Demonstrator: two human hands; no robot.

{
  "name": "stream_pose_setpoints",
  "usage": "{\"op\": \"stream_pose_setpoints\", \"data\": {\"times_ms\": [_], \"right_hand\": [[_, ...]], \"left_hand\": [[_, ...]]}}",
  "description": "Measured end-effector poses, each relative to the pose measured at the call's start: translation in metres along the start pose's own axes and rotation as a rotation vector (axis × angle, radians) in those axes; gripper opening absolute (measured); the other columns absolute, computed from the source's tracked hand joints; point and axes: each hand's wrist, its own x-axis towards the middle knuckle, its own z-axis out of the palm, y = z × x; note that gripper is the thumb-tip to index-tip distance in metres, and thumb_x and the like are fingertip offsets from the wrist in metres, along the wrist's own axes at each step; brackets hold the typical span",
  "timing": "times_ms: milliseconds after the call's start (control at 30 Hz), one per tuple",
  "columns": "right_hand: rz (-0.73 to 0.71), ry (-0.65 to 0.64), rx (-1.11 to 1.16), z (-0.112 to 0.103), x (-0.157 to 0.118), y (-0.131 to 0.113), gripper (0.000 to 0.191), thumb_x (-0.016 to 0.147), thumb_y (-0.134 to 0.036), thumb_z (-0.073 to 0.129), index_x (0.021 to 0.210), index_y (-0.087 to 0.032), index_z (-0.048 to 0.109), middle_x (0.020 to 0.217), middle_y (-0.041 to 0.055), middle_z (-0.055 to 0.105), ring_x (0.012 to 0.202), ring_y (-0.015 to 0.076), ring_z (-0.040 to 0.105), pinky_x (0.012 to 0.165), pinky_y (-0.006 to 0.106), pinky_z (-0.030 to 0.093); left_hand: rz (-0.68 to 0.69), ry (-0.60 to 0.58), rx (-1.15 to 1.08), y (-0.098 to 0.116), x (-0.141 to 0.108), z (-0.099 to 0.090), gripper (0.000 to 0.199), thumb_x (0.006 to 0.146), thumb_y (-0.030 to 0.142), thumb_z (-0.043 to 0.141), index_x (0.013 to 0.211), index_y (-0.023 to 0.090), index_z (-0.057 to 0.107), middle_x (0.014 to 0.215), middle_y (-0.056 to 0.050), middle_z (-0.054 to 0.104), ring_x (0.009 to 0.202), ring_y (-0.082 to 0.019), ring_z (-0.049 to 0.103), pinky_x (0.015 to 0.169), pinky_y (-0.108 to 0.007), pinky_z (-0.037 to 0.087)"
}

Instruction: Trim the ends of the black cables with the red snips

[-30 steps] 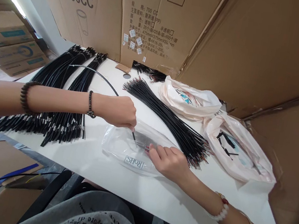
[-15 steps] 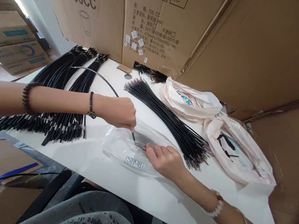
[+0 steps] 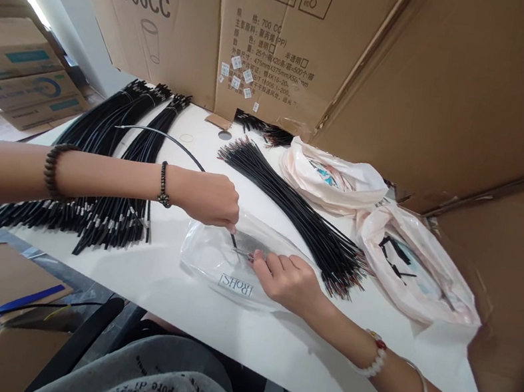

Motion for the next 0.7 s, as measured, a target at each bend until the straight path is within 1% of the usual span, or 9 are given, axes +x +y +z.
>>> {"op": "stream_pose_setpoints", "data": {"times_ms": [167, 267, 333, 467, 600, 633, 700], "right_hand": [[0.004, -0.018, -0.018, -0.001, 0.001, -0.001, 0.019, 0.085, -0.021, 0.062, 0.083, -0.014, 0.045, 0.052, -0.0053, 0.036, 0.055, 0.0054, 0.027, 0.061, 0.026, 0.012], [0.007, -0.024, -0.038, -0.001, 0.003, -0.003, 0.019, 0.084, -0.022, 0.062, 0.081, -0.014, 0.045, 0.052, -0.0053, 0.035, 0.055, 0.0054, 0.025, 0.061, 0.027, 0.012], [0.006, -0.025, -0.053, 0.001, 0.004, -0.004, 0.02, 0.084, -0.023, 0.063, 0.081, -0.014, 0.045, 0.052, -0.0054, 0.035, 0.054, 0.0053, 0.025, 0.062, 0.027, 0.012], [-0.011, -0.025, -0.076, 0.002, 0.004, -0.003, 0.02, 0.083, -0.023, 0.064, 0.083, -0.014, 0.046, 0.051, -0.0058, 0.034, 0.054, 0.0052, 0.027, 0.061, 0.027, 0.012], [-0.068, -0.036, -0.083, 0.001, 0.005, 0.0, 0.017, 0.085, -0.022, 0.062, 0.089, -0.014, 0.048, 0.051, -0.0064, 0.036, 0.053, 0.0043, 0.028, 0.061, 0.027, 0.012], [-0.085, -0.043, -0.083, 0.001, 0.006, 0.002, 0.016, 0.085, -0.021, 0.061, 0.089, -0.014, 0.048, 0.051, -0.0065, 0.036, 0.052, 0.004, 0.029, 0.061, 0.026, 0.012], [-0.12, -0.057, -0.084, 0.001, 0.006, 0.004, 0.014, 0.086, -0.019, 0.059, 0.089, -0.014, 0.047, 0.051, -0.0067, 0.037, 0.051, 0.0035, 0.03, 0.061, 0.026, 0.012]], "left_hand": [[-0.03, -0.044, -0.019, 0.0, -0.001, -0.001, 0.04, 0.093, 0.041, 0.045, 0.072, 0.016, 0.07, 0.058, -0.002, 0.061, 0.042, -0.005, 0.015, 0.053, -0.025, 0.015], [-0.06, -0.07, -0.03, 0.005, -0.003, -0.004, 0.042, 0.094, 0.04, 0.042, 0.076, 0.015, 0.07, 0.062, -0.002, 0.063, 0.046, -0.005, 0.007, 0.054, -0.024, 0.014], [-0.088, -0.088, -0.04, 0.008, -0.004, -0.006, 0.043, 0.095, 0.039, 0.04, 0.077, 0.013, 0.069, 0.063, -0.002, 0.062, 0.048, -0.005, 0.005, 0.054, -0.023, 0.013], [-0.135, -0.133, -0.087, 0.012, -0.002, -0.012, 0.044, 0.095, 0.038, 0.041, 0.073, 0.009, 0.066, 0.06, 0.0, 0.057, 0.047, -0.004, 0.009, 0.054, -0.021, 0.015], [-0.164, -0.153, -0.165, 0.01, 0.004, -0.014, 0.04, 0.091, 0.037, 0.049, 0.066, 0.011, 0.067, 0.058, -0.002, 0.06, 0.043, -0.004, 0.015, 0.053, -0.024, 0.019], [-0.171, -0.143, -0.186, 0.008, 0.005, -0.013, 0.039, 0.089, 0.037, 0.052, 0.064, 0.012, 0.067, 0.056, -0.002, 0.06, 0.042, -0.004, 0.017, 0.053, -0.024, 0.02], [-0.2, -0.071, -0.223, 0.005, 0.007, -0.01, 0.038, 0.084, 0.039, 0.06, 0.058, 0.012, 0.065, 0.05, -0.001, 0.056, 0.041, -0.004, 0.022, 0.054, -0.023, 0.024]]}}
